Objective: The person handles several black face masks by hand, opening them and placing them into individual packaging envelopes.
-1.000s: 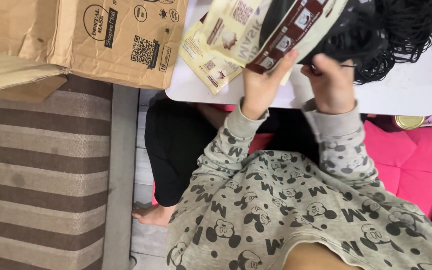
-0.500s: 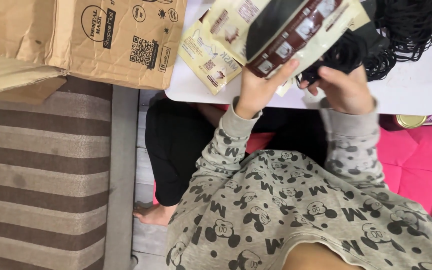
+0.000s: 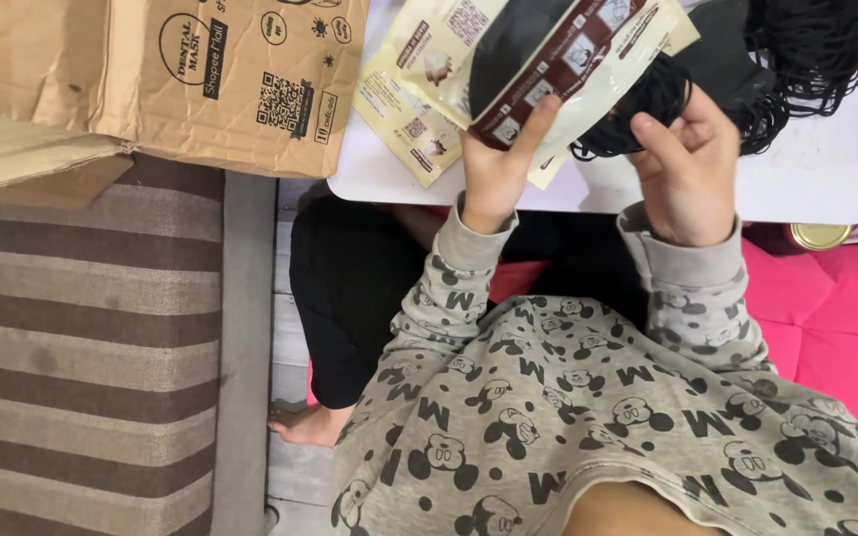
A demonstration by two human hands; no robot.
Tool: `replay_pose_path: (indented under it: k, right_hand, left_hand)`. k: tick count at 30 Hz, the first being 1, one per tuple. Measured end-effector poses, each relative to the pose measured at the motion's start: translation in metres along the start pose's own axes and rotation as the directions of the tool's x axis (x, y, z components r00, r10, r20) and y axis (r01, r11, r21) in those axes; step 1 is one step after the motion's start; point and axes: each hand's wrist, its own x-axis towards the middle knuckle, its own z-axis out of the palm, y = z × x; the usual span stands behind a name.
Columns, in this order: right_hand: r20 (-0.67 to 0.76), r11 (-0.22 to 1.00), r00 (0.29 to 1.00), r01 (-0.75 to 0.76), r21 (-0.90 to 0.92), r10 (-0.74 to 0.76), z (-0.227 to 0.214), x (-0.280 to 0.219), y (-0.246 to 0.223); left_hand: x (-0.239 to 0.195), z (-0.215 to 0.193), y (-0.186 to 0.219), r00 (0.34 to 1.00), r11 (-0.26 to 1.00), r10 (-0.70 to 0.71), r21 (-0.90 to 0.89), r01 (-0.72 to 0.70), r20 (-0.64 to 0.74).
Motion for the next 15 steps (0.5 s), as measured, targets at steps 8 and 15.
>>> replay_pose_path:
  k: [8,15]
  right_hand:
    - [0.140,0.922,0.989,-0.089,0.376,0.038,0.022,-0.002,0.001]
    - [0.260,0.940,0.960,0.009,0.342,-0.104,0.010,0.011,0.023]
  left_hand:
    - [-0.011,0.020,0.004,1.000,0.999,0.013,0.045,-0.013,-0.002]
    - [-0.021,0.027,-0.014,0.998,0.997,0.056,0.052,-0.057,0.029]
